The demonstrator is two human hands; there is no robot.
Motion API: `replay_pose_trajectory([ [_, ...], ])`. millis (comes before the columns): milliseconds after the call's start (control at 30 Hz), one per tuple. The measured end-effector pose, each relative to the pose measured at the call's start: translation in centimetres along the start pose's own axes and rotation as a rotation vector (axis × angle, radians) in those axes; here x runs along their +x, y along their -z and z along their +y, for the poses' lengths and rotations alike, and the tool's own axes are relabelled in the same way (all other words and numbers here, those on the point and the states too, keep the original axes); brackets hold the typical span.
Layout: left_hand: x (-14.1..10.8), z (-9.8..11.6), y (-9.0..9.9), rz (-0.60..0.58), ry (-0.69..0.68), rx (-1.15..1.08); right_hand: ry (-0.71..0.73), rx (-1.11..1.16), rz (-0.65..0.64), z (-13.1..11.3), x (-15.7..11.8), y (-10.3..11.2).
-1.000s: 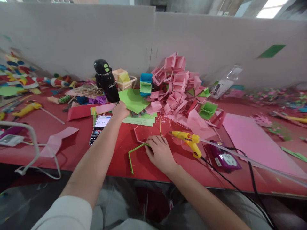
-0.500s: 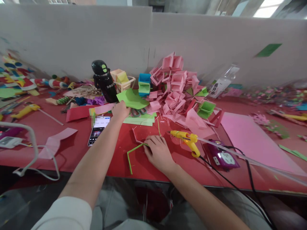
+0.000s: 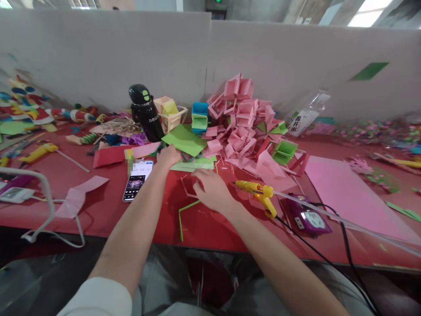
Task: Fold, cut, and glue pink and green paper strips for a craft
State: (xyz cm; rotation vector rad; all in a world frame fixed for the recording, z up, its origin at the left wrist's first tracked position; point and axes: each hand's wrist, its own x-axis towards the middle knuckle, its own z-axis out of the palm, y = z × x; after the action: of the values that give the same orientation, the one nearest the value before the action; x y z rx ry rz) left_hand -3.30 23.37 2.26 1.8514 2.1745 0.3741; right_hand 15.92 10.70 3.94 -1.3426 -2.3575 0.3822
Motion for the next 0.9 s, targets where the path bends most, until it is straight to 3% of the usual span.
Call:
replay_pose_trajectory([
  [133, -1.8, 0.6, -0.6, 0.030, -0.026, 0.095, -0.097, -0.218, -0.113, 0.3, 5.6, -0.7],
  [233, -2.4, 0.8, -0.8, 0.053, -0.066, 0.149, -0.121, -0.253, -0.081, 0.8, 7.9, -1.8],
  [500, -2.7, 0.8, -0.2, 0.067, -0.133, 0.239, -0.204, -0.245, -0.054, 2.2, 10.7, -1.8],
  [733, -3.8, 0.7, 0.1, 0.055, -0.198, 0.271, -0.292, -0.130, 0.058, 3.7, 12.4, -1.3],
  [900, -4.7, 0.7, 0.0, 0.043, -0.324, 0.265, -0.324, -0.039, 0.128, 4.0, 12.6, -2.0],
])
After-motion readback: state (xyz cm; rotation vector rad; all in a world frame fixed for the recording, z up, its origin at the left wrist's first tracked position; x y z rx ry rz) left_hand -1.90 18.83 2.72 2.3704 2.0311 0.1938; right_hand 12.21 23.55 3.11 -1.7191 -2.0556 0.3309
